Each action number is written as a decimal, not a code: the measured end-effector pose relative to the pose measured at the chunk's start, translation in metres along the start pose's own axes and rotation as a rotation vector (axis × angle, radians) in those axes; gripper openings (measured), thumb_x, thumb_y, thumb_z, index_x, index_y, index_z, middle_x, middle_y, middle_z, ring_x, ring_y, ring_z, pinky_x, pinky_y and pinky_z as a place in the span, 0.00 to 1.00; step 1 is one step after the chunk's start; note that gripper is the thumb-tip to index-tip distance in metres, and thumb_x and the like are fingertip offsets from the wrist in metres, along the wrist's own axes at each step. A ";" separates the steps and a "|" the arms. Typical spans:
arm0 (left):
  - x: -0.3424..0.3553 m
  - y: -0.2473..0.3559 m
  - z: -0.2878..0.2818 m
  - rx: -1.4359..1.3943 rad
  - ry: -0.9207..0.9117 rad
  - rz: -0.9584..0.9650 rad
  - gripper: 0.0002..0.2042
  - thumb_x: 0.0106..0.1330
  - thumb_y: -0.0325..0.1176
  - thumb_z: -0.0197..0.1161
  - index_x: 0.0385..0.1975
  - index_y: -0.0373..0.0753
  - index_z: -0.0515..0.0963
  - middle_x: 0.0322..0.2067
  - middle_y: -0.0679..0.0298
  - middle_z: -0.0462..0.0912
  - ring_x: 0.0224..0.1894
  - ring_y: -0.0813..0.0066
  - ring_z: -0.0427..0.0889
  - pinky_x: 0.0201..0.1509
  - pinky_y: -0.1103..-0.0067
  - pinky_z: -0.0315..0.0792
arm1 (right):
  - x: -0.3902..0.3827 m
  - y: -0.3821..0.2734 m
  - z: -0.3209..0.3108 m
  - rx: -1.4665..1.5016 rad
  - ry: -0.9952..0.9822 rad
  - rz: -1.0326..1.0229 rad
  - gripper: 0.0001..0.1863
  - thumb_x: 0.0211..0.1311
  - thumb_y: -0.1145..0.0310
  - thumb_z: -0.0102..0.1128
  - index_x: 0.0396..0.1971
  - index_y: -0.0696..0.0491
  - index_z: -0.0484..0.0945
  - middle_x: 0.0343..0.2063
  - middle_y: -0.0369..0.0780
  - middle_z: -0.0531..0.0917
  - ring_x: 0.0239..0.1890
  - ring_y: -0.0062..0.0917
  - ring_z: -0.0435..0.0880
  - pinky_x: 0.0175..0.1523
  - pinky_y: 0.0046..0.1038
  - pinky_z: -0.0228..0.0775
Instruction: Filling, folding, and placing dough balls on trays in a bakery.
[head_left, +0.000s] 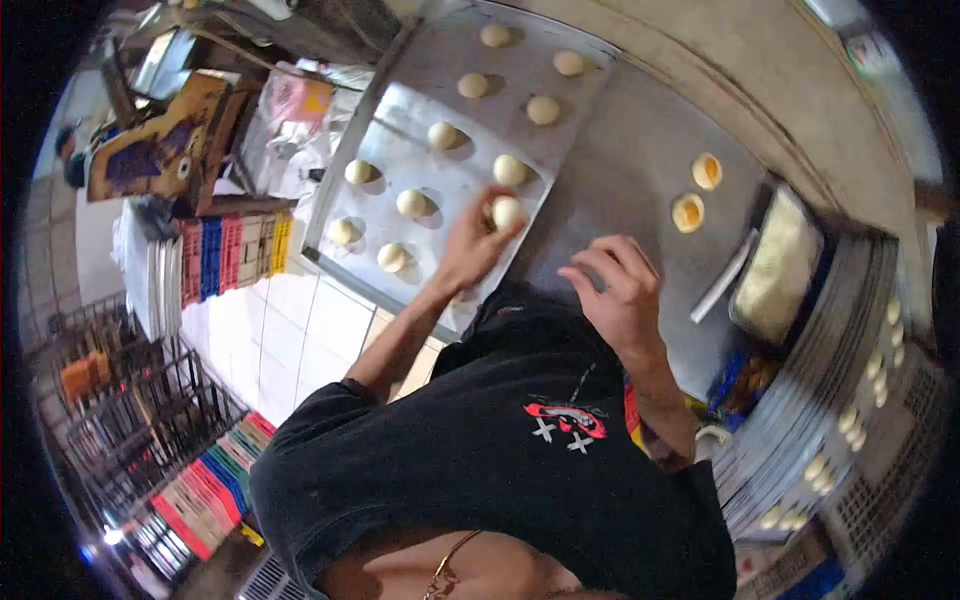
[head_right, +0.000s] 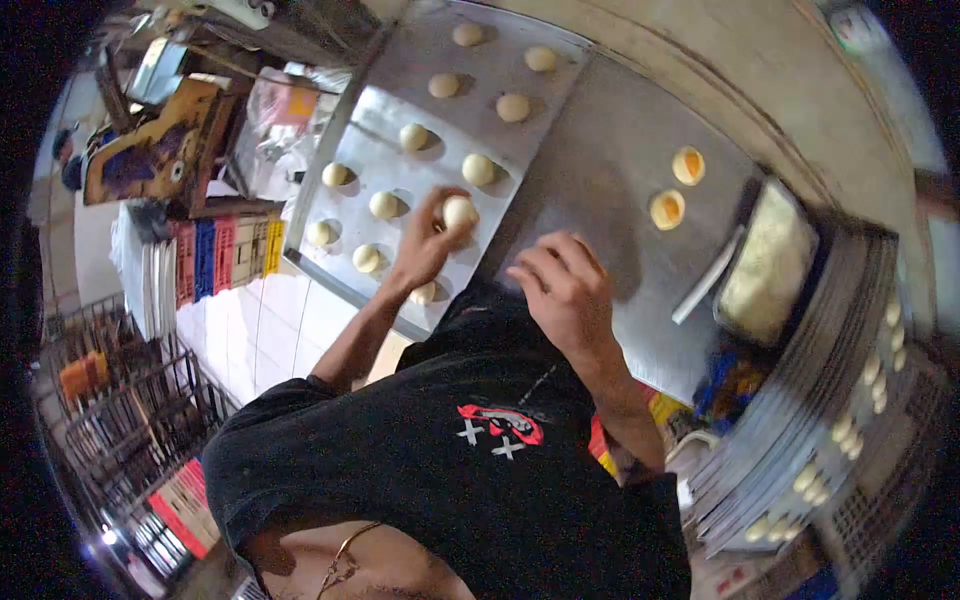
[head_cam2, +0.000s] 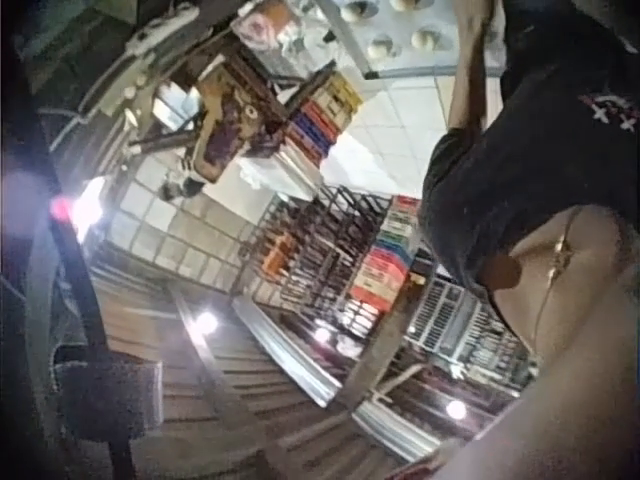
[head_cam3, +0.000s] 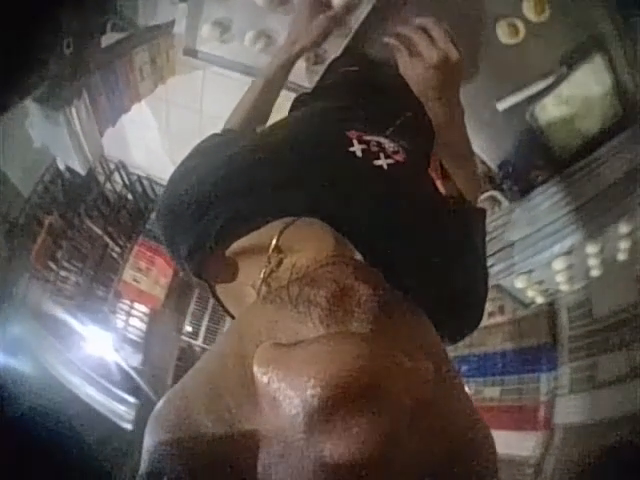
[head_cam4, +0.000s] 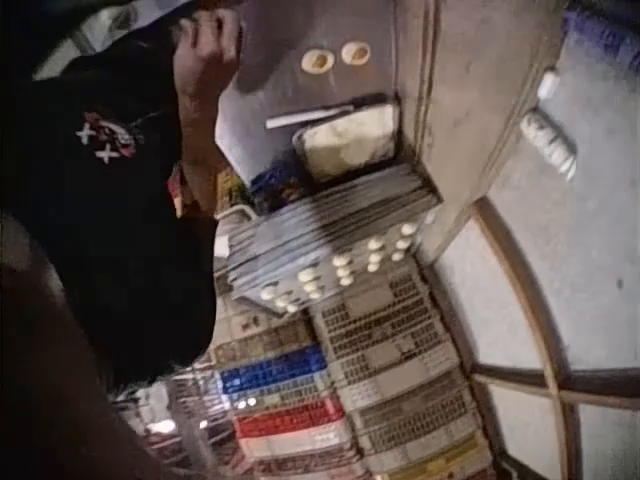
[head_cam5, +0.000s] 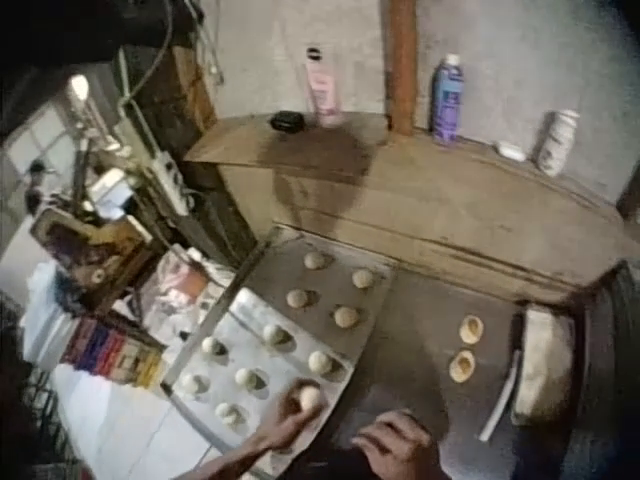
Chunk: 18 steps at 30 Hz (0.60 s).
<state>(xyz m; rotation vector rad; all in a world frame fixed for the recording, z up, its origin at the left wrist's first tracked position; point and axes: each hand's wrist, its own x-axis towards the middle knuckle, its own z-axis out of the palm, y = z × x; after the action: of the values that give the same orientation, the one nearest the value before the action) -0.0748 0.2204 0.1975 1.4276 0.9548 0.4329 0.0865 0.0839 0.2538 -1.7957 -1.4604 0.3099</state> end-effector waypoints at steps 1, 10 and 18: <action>0.020 -0.026 -0.019 0.279 0.188 0.191 0.17 0.60 0.32 0.64 0.46 0.34 0.70 0.33 0.61 0.76 0.33 0.68 0.76 0.38 0.76 0.72 | 0.000 0.004 0.004 0.018 -0.011 -0.020 0.09 0.41 0.74 0.70 0.24 0.53 0.79 0.27 0.37 0.77 0.34 0.33 0.78 0.39 0.31 0.72; 0.216 -0.162 -0.182 1.236 0.724 0.150 0.15 0.54 0.42 0.63 0.31 0.35 0.73 0.29 0.53 0.75 0.33 0.54 0.74 0.37 0.67 0.70 | -0.007 0.095 0.009 -0.094 -0.077 0.429 0.07 0.47 0.71 0.70 0.26 0.55 0.81 0.26 0.40 0.82 0.30 0.31 0.82 0.36 0.29 0.73; 0.217 -0.144 -0.159 1.374 0.881 -0.135 0.41 0.58 0.64 0.55 0.64 0.39 0.58 0.59 0.42 0.61 0.58 0.44 0.64 0.57 0.51 0.59 | -0.075 0.278 -0.014 -0.408 0.370 0.719 0.08 0.51 0.73 0.64 0.33 0.55 0.83 0.31 0.45 0.83 0.34 0.36 0.82 0.41 0.34 0.74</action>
<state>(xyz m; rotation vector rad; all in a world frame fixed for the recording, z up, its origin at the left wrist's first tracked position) -0.1108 0.4649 0.0180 2.4045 2.3131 0.2706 0.2711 0.0011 0.0488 -2.5152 -0.6067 0.0169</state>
